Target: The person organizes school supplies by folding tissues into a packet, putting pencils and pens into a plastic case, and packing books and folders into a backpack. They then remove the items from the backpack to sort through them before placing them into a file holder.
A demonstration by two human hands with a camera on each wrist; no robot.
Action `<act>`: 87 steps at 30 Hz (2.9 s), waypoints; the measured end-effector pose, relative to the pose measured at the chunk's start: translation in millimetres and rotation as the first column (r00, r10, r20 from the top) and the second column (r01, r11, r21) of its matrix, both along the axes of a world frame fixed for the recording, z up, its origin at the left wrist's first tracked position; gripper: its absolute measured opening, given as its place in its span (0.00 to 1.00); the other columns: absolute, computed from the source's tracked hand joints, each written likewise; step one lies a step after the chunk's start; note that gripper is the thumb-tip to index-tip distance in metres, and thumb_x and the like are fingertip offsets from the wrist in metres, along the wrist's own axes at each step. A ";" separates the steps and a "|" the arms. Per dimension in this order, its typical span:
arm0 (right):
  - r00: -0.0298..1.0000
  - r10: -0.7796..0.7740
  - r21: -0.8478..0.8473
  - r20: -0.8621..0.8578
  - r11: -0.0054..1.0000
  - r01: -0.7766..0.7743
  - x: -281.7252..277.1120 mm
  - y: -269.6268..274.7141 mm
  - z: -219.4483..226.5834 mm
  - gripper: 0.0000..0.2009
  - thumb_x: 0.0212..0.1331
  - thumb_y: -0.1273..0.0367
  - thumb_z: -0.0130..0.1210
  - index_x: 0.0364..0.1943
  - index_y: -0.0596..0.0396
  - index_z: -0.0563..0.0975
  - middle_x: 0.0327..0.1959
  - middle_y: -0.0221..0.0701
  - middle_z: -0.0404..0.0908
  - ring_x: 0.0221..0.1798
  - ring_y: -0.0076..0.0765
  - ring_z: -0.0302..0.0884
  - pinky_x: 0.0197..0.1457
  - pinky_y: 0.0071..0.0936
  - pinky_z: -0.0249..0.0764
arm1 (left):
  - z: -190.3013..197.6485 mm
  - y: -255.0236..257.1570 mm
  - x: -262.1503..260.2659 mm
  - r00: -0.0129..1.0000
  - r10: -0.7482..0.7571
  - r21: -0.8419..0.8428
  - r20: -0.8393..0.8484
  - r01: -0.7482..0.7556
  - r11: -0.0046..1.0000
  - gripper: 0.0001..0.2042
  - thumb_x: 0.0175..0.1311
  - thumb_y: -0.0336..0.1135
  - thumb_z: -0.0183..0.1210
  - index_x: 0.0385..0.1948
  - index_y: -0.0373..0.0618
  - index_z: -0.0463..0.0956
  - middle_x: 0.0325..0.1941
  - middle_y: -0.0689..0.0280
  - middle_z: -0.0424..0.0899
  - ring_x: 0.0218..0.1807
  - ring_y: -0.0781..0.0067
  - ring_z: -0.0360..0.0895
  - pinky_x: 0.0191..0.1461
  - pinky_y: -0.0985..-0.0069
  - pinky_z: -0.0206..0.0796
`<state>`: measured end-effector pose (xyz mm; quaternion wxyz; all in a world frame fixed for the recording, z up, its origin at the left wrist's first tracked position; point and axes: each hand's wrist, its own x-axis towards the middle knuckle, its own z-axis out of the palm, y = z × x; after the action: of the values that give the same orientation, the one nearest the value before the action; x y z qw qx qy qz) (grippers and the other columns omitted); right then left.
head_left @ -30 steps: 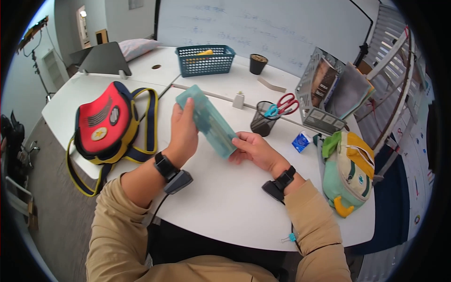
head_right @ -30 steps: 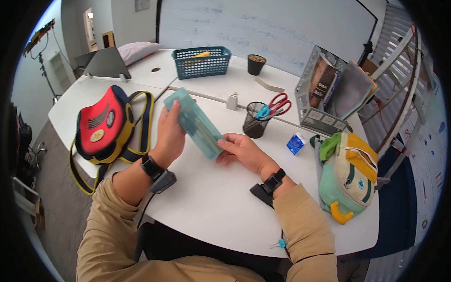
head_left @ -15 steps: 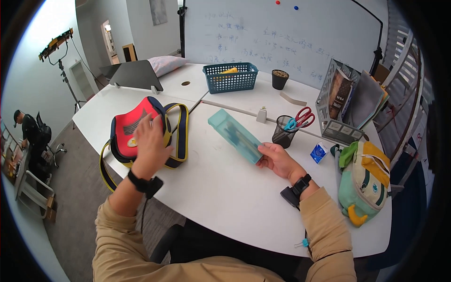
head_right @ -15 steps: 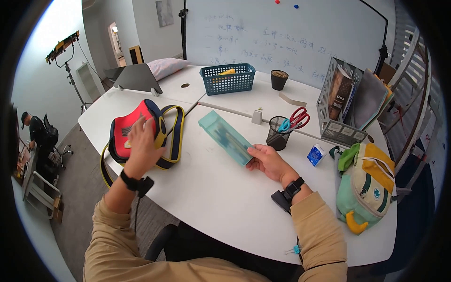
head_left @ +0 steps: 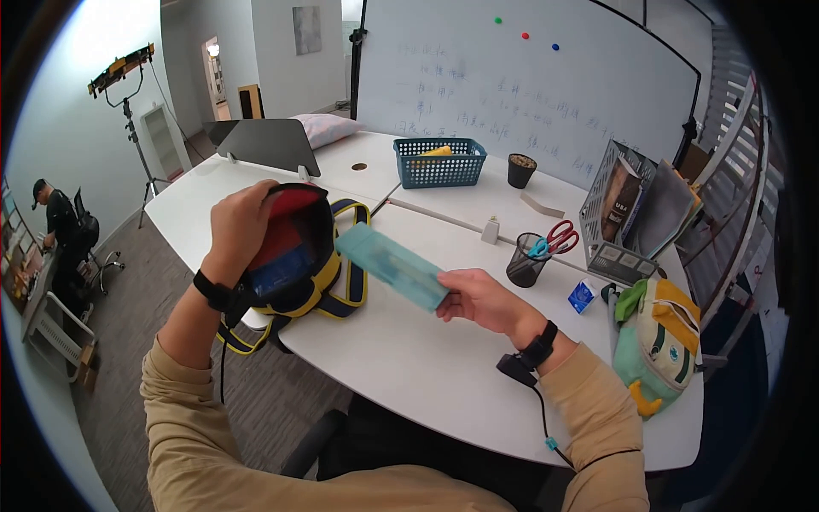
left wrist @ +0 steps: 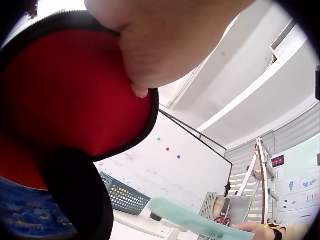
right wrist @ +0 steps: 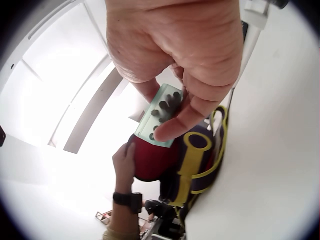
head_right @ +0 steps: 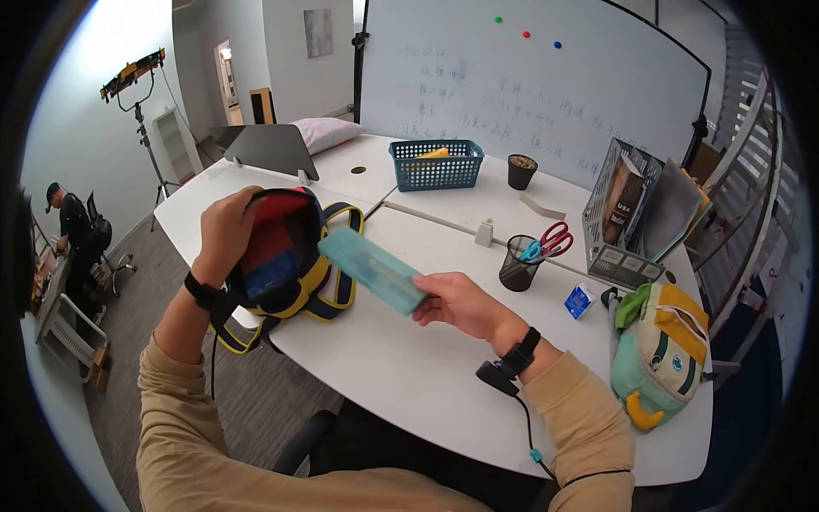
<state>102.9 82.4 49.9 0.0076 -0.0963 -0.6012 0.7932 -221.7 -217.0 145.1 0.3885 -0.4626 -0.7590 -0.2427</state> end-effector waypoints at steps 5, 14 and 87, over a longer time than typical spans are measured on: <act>0.998 -0.027 -0.017 0.058 0.999 0.028 -47.9 -43.9 29.0 0.23 0.84 0.55 0.64 0.59 0.67 0.85 0.47 0.38 0.91 0.45 0.31 0.93 0.55 0.29 0.92 | 12.8 9.0 26.8 0.994 -0.101 0.021 0.036 0.101 0.995 0.09 0.78 0.36 0.68 0.52 0.46 0.92 0.44 0.52 0.96 0.45 0.44 0.93 0.50 0.57 0.84; 0.948 -0.318 -0.060 0.009 0.946 0.318 -130.4 -85.2 18.7 0.25 0.86 0.61 0.62 0.62 0.79 0.79 0.57 0.53 0.89 0.56 0.47 0.94 0.60 0.35 0.95 | 17.1 13.6 64.3 0.968 -0.237 -0.042 0.085 0.241 0.970 0.09 0.75 0.33 0.67 0.52 0.49 0.91 0.42 0.56 0.95 0.42 0.47 0.93 0.46 0.56 0.84; 0.806 -0.532 0.305 -0.259 0.747 0.591 155.7 68.7 -75.8 0.20 0.79 0.73 0.69 0.69 0.68 0.80 0.56 0.35 0.91 0.51 0.24 0.90 0.54 0.24 0.89 | -165.5 262.8 265.3 0.141 -0.728 0.327 0.671 0.825 0.461 0.30 0.71 0.25 0.75 0.75 0.48 0.80 0.69 0.57 0.81 0.63 0.62 0.85 0.58 0.70 0.86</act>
<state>258.7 151.1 -25.9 0.3111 -0.2078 -0.6801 0.6305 43.6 45.8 -20.4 -0.1676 -0.6647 -0.5048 -0.5247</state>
